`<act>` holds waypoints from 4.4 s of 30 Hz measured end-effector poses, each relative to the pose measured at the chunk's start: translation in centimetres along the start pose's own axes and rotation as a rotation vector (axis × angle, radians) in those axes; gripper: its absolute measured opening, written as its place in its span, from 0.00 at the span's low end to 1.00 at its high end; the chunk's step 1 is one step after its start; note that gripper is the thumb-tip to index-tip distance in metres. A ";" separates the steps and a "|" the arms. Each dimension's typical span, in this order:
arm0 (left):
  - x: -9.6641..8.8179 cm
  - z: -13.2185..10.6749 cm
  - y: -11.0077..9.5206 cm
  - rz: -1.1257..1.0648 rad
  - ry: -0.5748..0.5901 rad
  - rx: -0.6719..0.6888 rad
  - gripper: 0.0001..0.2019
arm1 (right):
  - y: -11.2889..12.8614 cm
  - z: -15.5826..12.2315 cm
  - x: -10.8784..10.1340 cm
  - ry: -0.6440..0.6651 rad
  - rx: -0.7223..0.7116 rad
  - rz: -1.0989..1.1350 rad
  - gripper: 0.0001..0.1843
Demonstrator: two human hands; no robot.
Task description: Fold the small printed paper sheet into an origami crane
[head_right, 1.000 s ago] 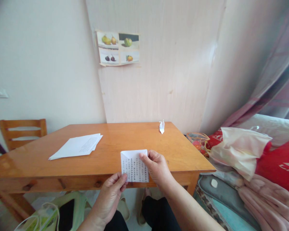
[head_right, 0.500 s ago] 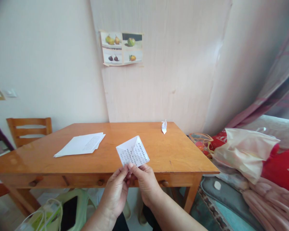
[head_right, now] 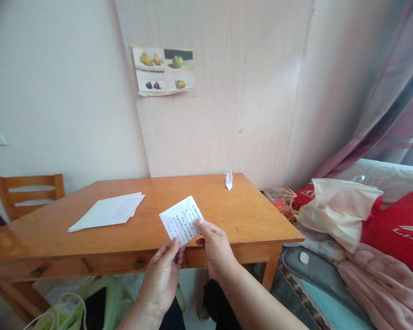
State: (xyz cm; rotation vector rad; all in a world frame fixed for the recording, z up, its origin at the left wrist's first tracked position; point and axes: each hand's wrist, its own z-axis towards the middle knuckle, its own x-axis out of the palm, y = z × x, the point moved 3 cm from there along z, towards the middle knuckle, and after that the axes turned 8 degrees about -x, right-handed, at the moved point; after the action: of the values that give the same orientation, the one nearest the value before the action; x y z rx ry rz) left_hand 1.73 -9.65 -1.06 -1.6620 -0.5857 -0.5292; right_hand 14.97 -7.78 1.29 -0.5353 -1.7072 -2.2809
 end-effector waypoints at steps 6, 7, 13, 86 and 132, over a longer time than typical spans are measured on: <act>-0.4 0.3 -0.4 -0.032 -0.052 -0.005 0.19 | 0.5 0.4 -1.5 -0.135 -0.010 0.112 0.27; -0.5 0.3 -0.4 -0.035 -0.058 -0.009 0.19 | 0.2 0.1 -1.4 -0.130 0.008 0.116 0.28; 0.1 0.0 0.2 -0.009 0.022 0.001 0.16 | -1.6 -2.6 1.0 0.105 0.047 -0.001 0.19; 0.4 -4.2 -1.5 0.423 0.326 -0.004 0.22 | 3.4 -2.6 -1.0 0.323 0.243 -0.122 0.19; -0.6 -2.0 -2.7 0.575 0.264 0.082 0.11 | 3.5 -0.1 -4.0 0.070 0.081 -0.210 0.19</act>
State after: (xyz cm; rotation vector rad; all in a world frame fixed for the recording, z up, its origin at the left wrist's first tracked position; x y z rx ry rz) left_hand -0.51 -11.34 0.92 -1.5580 0.0713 -0.2881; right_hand 19.95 -8.93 2.58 -0.2668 -1.8908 -2.3252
